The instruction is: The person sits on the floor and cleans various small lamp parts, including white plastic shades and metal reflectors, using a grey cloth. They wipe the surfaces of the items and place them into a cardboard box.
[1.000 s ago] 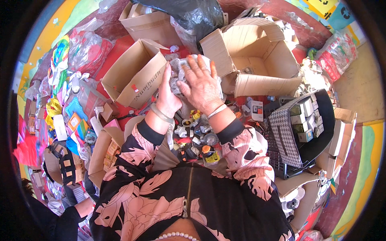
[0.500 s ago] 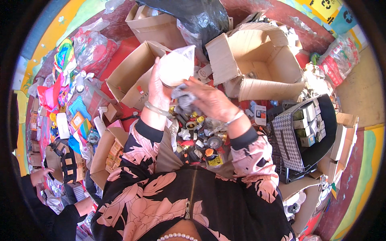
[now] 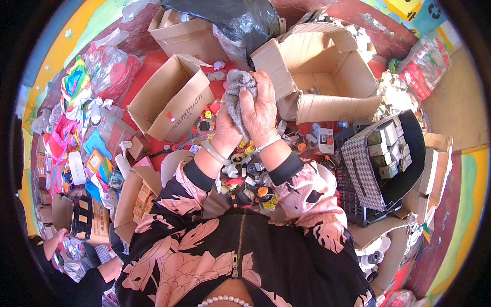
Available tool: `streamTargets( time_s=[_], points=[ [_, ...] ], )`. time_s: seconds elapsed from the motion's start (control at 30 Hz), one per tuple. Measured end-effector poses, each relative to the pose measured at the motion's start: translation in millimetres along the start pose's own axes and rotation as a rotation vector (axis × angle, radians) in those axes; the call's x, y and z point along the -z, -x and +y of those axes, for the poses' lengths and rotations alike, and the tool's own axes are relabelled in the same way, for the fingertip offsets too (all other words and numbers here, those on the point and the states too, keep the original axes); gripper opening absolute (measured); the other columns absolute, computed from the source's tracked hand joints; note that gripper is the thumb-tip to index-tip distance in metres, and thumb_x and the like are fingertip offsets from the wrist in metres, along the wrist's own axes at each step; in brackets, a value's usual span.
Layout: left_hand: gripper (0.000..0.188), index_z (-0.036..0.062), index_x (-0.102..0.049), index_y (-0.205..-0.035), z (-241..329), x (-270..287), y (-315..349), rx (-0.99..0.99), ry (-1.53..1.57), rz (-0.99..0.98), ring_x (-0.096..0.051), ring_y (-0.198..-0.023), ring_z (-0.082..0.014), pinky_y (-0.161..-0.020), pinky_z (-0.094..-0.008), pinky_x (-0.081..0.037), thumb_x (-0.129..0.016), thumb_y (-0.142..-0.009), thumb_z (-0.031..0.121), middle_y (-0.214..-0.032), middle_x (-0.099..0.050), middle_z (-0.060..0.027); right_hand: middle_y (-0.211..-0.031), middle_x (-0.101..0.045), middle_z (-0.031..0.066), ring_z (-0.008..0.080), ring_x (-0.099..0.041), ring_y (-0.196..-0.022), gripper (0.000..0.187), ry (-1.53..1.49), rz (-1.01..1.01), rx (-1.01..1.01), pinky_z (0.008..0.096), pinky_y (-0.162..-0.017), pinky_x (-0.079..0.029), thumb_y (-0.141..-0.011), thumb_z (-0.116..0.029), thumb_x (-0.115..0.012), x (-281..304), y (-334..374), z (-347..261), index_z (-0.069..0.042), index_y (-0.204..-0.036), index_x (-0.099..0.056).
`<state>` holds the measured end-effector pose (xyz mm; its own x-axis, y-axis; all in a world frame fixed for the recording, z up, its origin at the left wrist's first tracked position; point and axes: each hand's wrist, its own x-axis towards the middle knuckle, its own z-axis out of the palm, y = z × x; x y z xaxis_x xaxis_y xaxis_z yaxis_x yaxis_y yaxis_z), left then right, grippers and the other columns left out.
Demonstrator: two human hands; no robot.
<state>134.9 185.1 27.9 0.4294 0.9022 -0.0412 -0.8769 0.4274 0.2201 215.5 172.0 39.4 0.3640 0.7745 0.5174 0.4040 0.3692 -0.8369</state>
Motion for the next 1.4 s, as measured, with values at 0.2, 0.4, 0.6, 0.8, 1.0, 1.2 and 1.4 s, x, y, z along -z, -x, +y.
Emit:
streamTargets(
  time_s=[0.2,0.4,0.6,0.8,1.0,1.2,1.4],
  points=[
    [0.051,-0.0008,-0.054,-0.113,18.1,5.8,2.7,-0.580,-1.181,-0.264,-0.049,-0.111,-0.0223,-0.098,-0.0316,-0.035,-0.046,-0.063,-0.011,-0.116,-0.053,-0.0111,-0.086,-0.060,0.0042,0.0121,-0.057,-0.075,0.027,-0.808,0.047,-0.540,0.0246,-0.067,-0.047,-0.090,-0.028,-0.050,14.4,-11.5,24.5,-0.004,-0.101,-0.054],
    [0.040,-0.0019,-0.042,-0.122,31.7,9.1,2.0,-0.184,-0.320,-0.098,-0.054,-0.107,-0.0254,-0.091,-0.0394,-0.047,-0.047,-0.082,-0.004,-0.116,-0.053,-0.0146,-0.085,-0.061,0.0068,0.0168,-0.058,-0.075,0.031,-0.722,-0.092,-0.694,0.0284,-0.067,-0.048,-0.088,-0.029,-0.050,25.5,-7.5,55.4,-0.002,-0.100,-0.058],
    [0.043,0.0010,-0.042,-0.123,45.4,6.7,-8.3,-0.331,-0.311,0.023,-0.052,-0.110,-0.0250,-0.094,-0.0404,-0.042,-0.056,-0.087,0.020,-0.119,-0.052,-0.0141,-0.105,-0.059,0.0089,0.0234,-0.059,-0.086,0.037,-1.107,0.223,-0.776,0.0370,-0.071,-0.050,-0.090,-0.039,-0.045,44.9,-31.2,29.3,-0.010,-0.110,-0.052],
    [0.047,0.0001,-0.042,-0.125,1.0,21.2,-4.4,-0.378,-0.970,0.031,-0.052,-0.103,-0.0164,-0.089,-0.0284,-0.041,-0.042,-0.093,0.035,-0.116,-0.053,-0.0093,-0.114,-0.050,0.0063,0.0146,-0.049,-0.099,0.048,-0.522,0.047,-0.349,0.0267,-0.087,-0.041,-0.088,-0.013,-0.055,-10.4,12.3,17.7,-0.008,-0.131,-0.034],
    [0.046,0.0015,-0.035,-0.131,-1.1,-4.8,11.4,-0.268,-1.019,-0.253,-0.041,-0.114,-0.0142,-0.097,-0.0263,-0.032,-0.049,-0.092,0.022,-0.124,-0.045,-0.0059,-0.101,-0.060,0.0081,0.0152,-0.058,-0.088,0.027,-0.654,0.212,-0.560,0.0254,-0.076,-0.048,-0.084,0.000,-0.055,25.8,-16.7,32.5,-0.002,-0.111,-0.051],
    [0.053,0.0002,-0.041,-0.125,30.6,1.9,-3.0,-0.364,-1.096,-0.119,-0.045,-0.109,-0.0161,-0.094,-0.0292,-0.035,-0.053,-0.088,0.037,-0.120,-0.048,-0.0072,-0.096,-0.061,0.0127,0.0253,-0.063,-0.070,0.027,-1.217,-0.146,-0.898,0.0325,-0.054,-0.054,-0.091,-0.020,-0.044,68.7,-29.5,56.3,-0.005,-0.112,-0.053],
    [0.074,0.0021,-0.036,-0.126,22.9,-0.8,-9.9,0.042,-0.774,-0.435,-0.048,-0.106,-0.0161,-0.091,-0.0322,-0.038,-0.076,-0.065,0.015,-0.118,-0.050,-0.0079,-0.099,-0.061,0.0118,0.0245,-0.062,-0.078,0.030,-1.230,-0.291,-0.809,0.0332,-0.064,-0.052,-0.090,-0.024,-0.045,48.9,-11.0,40.9,-0.004,-0.113,-0.053]
  ],
)
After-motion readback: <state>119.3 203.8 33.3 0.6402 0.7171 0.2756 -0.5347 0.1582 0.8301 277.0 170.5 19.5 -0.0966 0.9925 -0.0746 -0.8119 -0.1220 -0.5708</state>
